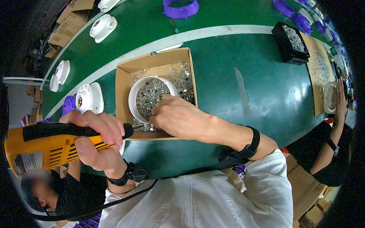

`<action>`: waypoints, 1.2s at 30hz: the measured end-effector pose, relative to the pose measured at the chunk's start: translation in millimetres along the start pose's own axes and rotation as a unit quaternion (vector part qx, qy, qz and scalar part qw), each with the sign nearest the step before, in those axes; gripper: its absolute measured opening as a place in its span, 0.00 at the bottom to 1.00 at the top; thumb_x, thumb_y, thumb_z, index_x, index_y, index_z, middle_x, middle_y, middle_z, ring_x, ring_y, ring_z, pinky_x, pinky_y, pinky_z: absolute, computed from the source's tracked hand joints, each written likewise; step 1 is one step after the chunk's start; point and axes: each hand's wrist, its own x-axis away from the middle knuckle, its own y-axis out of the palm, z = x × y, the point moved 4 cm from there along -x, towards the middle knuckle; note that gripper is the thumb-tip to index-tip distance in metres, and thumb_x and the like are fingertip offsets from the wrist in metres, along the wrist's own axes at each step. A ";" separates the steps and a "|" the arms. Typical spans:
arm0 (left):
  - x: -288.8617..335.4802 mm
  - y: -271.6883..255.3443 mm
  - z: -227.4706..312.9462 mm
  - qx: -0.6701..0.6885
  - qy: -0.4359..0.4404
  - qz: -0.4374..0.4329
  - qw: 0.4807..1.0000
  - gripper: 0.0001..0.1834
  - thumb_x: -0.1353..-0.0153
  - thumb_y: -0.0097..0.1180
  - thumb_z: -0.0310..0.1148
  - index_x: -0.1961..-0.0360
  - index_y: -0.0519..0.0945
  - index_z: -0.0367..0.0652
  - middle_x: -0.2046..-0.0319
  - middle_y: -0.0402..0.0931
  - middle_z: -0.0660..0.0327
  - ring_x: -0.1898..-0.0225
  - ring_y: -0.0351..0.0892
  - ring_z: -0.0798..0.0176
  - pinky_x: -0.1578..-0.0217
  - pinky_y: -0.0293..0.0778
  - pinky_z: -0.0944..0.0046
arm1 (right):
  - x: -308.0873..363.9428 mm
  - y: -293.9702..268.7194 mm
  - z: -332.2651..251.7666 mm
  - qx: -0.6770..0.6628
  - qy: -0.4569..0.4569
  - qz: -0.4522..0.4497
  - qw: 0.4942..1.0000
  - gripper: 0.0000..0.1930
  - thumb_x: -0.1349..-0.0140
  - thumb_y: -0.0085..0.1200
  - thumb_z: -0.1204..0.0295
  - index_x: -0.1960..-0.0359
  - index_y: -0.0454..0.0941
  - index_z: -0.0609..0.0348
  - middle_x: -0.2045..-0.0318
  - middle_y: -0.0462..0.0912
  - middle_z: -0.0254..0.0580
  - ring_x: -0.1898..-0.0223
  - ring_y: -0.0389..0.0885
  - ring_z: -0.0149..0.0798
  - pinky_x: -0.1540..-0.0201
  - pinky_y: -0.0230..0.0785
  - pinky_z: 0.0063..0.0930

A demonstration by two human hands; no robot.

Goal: The person uses a yellow heat gun to apply heat to the interior of white and purple plastic fan components. They repeatedly pick up each component, direct the heat gun at it, and place it back on the green assembly table. Other workers are visible in the background performing similar tasks.

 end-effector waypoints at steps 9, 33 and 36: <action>0.3 -0.1 4.7 0.023 0.008 0.024 0.999 0.25 0.38 0.50 0.49 0.53 0.63 0.39 0.86 0.65 0.63 0.91 0.61 0.68 0.87 0.62 0.66 | 2.0 1.2 -1.5 -0.014 -0.003 -0.013 1.000 0.08 0.45 0.48 0.69 0.72 0.75 0.61 0.73 0.73 0.42 0.63 0.73 0.43 0.55 0.63 0.35; 6.2 16.3 7.4 -0.021 0.020 -0.001 1.000 0.31 0.37 0.43 0.56 0.49 0.60 0.38 0.86 0.63 0.63 0.90 0.60 0.68 0.87 0.62 0.65 | 1.9 -1.8 -0.8 -0.008 -0.005 0.004 1.000 0.07 0.49 0.48 0.70 0.77 0.78 0.58 0.75 0.78 0.42 0.67 0.78 0.42 0.58 0.66 0.36; 5.9 17.7 10.2 -0.024 0.012 0.003 1.000 0.31 0.37 0.43 0.57 0.48 0.60 0.39 0.86 0.62 0.63 0.90 0.60 0.68 0.87 0.62 0.65 | 0.2 -3.1 -2.7 -0.002 -0.008 0.003 1.000 0.07 0.49 0.49 0.70 0.77 0.78 0.58 0.75 0.78 0.42 0.67 0.78 0.42 0.58 0.66 0.35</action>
